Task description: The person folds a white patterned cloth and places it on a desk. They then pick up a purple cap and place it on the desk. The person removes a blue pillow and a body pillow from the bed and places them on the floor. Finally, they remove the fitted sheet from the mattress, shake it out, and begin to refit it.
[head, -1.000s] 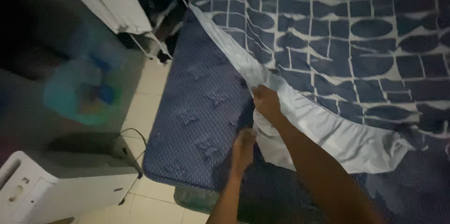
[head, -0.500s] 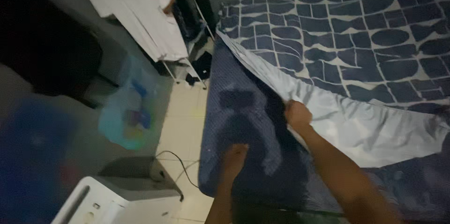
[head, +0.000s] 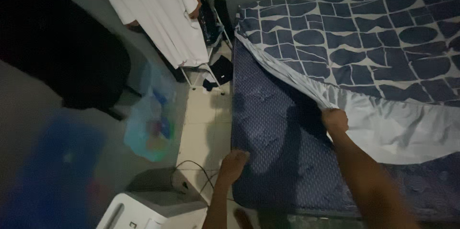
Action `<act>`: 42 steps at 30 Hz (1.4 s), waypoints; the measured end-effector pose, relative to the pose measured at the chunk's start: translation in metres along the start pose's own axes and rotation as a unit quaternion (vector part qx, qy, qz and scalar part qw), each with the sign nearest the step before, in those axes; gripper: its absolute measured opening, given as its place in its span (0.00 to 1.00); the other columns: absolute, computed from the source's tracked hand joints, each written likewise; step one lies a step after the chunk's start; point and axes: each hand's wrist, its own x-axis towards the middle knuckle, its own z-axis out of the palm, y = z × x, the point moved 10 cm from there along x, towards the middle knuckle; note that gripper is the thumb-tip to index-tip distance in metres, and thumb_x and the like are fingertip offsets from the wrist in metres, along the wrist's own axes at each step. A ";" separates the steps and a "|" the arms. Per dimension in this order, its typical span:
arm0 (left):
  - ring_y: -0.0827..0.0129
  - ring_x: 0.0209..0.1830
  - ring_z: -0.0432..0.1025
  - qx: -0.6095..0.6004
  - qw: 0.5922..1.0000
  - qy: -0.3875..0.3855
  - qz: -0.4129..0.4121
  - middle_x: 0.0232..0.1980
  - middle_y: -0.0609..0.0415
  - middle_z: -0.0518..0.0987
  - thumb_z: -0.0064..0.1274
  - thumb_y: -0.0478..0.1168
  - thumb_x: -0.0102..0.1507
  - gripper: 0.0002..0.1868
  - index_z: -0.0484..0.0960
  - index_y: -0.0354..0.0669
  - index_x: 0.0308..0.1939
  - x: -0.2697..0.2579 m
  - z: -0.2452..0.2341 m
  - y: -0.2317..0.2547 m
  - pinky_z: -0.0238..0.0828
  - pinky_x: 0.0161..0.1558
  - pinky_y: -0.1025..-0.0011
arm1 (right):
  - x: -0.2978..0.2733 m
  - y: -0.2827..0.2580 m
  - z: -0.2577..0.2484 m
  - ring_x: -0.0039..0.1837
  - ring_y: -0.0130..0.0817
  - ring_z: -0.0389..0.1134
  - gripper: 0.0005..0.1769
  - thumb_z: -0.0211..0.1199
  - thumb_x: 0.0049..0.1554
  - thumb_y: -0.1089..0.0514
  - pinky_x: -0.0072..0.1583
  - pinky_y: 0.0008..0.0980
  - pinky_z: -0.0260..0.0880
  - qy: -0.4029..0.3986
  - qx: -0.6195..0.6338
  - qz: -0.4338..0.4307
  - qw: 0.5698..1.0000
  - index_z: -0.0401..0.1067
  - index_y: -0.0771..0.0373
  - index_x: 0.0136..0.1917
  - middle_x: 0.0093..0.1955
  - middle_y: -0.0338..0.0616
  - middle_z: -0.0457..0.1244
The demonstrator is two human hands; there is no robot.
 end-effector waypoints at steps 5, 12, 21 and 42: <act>0.61 0.50 0.76 0.017 0.999 -0.021 0.038 0.52 0.47 0.81 0.42 0.59 0.69 0.28 0.80 0.37 0.54 0.035 -0.054 0.022 0.69 0.57 0.63 | -0.002 -0.003 0.025 0.65 0.61 0.68 0.26 0.58 0.57 0.42 0.64 0.54 0.68 0.021 0.027 -0.005 0.999 0.79 0.62 0.58 0.61 0.62 0.68; 0.66 0.46 0.72 -0.045 0.994 -0.059 0.079 0.49 0.47 0.81 0.51 0.63 0.65 0.29 0.80 0.37 0.48 0.130 -0.108 0.023 0.69 0.52 0.63 | -0.023 -0.026 0.026 0.63 0.65 0.68 0.27 0.56 0.59 0.41 0.64 0.55 0.67 0.087 0.082 0.037 0.992 0.79 0.64 0.57 0.58 0.66 0.68; 0.62 0.46 0.77 -0.089 0.992 -0.086 0.038 0.47 0.50 0.81 0.53 0.64 0.64 0.33 0.79 0.35 0.53 0.279 -0.094 -0.001 0.74 0.51 0.62 | -0.022 -0.024 0.009 0.62 0.68 0.67 0.28 0.53 0.59 0.41 0.65 0.59 0.64 0.141 0.116 0.116 0.976 0.79 0.64 0.57 0.58 0.68 0.68; 0.61 0.43 0.77 0.022 0.964 -0.249 0.095 0.46 0.50 0.81 0.52 0.60 0.64 0.30 0.81 0.36 0.54 0.504 -0.097 0.087 0.74 0.46 0.61 | -0.071 -0.068 0.027 0.54 0.61 0.68 0.24 0.45 0.74 0.50 0.70 0.59 0.62 0.277 -0.105 0.157 0.942 0.76 0.71 0.57 0.55 0.66 0.68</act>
